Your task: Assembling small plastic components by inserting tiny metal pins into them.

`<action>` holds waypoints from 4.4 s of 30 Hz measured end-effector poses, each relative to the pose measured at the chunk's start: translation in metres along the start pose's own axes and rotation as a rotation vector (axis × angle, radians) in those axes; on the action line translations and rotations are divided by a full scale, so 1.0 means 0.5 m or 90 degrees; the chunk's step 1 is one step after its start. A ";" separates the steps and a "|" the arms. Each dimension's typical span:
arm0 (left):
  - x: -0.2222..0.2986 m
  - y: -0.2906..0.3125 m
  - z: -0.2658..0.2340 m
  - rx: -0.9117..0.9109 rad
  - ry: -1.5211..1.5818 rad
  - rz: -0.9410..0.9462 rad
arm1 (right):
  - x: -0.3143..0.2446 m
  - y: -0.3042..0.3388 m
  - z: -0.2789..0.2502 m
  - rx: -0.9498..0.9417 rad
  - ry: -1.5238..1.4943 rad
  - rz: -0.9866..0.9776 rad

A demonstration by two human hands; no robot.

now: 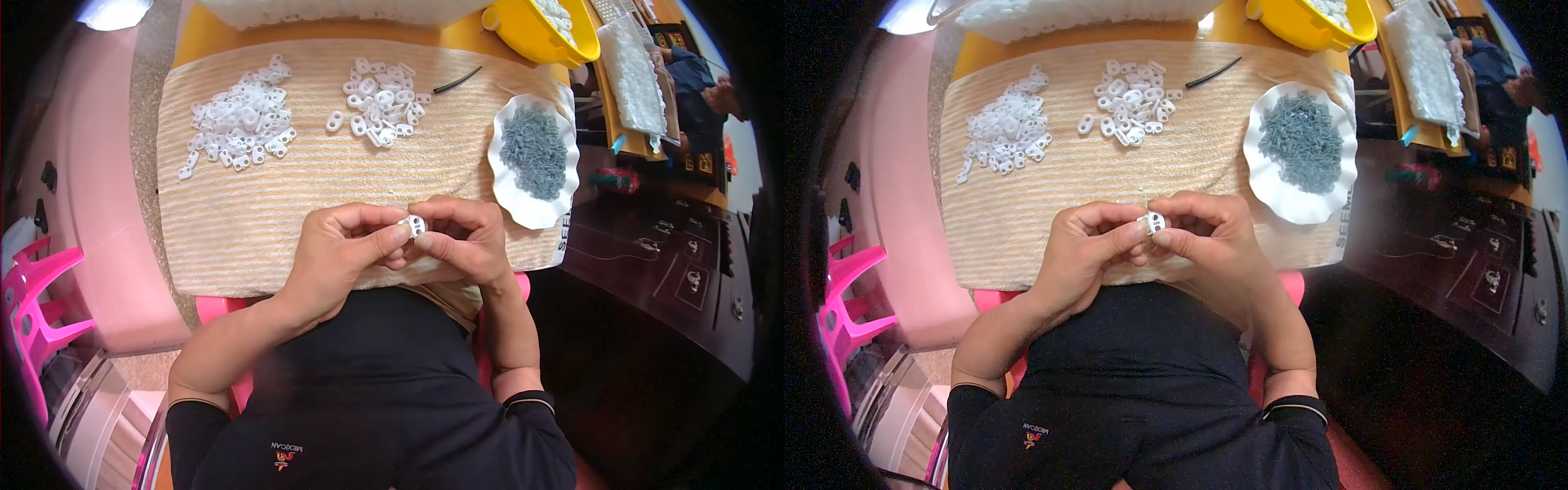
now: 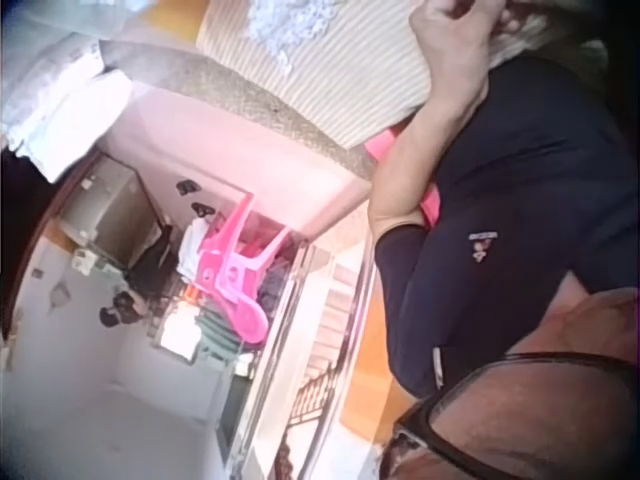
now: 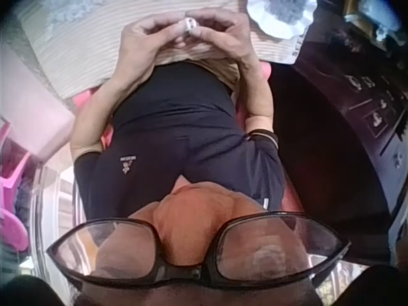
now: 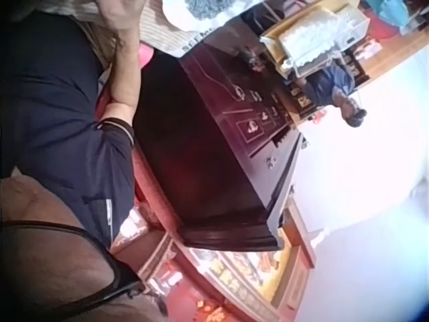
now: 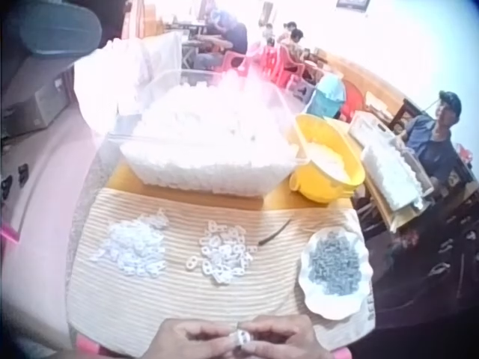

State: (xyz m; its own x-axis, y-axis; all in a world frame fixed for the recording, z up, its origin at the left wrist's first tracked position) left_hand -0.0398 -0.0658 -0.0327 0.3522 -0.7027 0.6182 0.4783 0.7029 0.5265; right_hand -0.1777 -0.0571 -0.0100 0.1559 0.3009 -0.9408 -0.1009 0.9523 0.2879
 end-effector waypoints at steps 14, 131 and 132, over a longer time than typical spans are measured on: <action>-0.006 -0.001 -0.001 -0.012 0.011 -0.008 | -0.004 0.000 0.013 -0.051 -0.040 -0.001; 0.015 0.011 0.022 -0.119 0.099 0.043 | -0.132 0.020 0.060 -0.082 0.413 -0.360; 0.014 0.011 0.023 -0.122 0.097 0.041 | -0.119 0.018 0.054 -0.091 0.351 -0.304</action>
State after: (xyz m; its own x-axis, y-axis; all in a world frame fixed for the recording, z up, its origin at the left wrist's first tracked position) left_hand -0.0438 -0.0656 -0.0186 0.4973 -0.6762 0.5435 0.5897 0.7230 0.3599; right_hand -0.1616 -0.0649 0.0534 -0.2973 -0.2485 -0.9219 -0.2778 0.9463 -0.1655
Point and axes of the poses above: each hand's wrist, its own y-axis away from the middle knuckle, its own z-axis out of the palm, x = y × z, the point moved 8 cm from there along -y, towards the middle knuckle, and after that the axes turned 4 degrees about x, right-handed, at the moved point
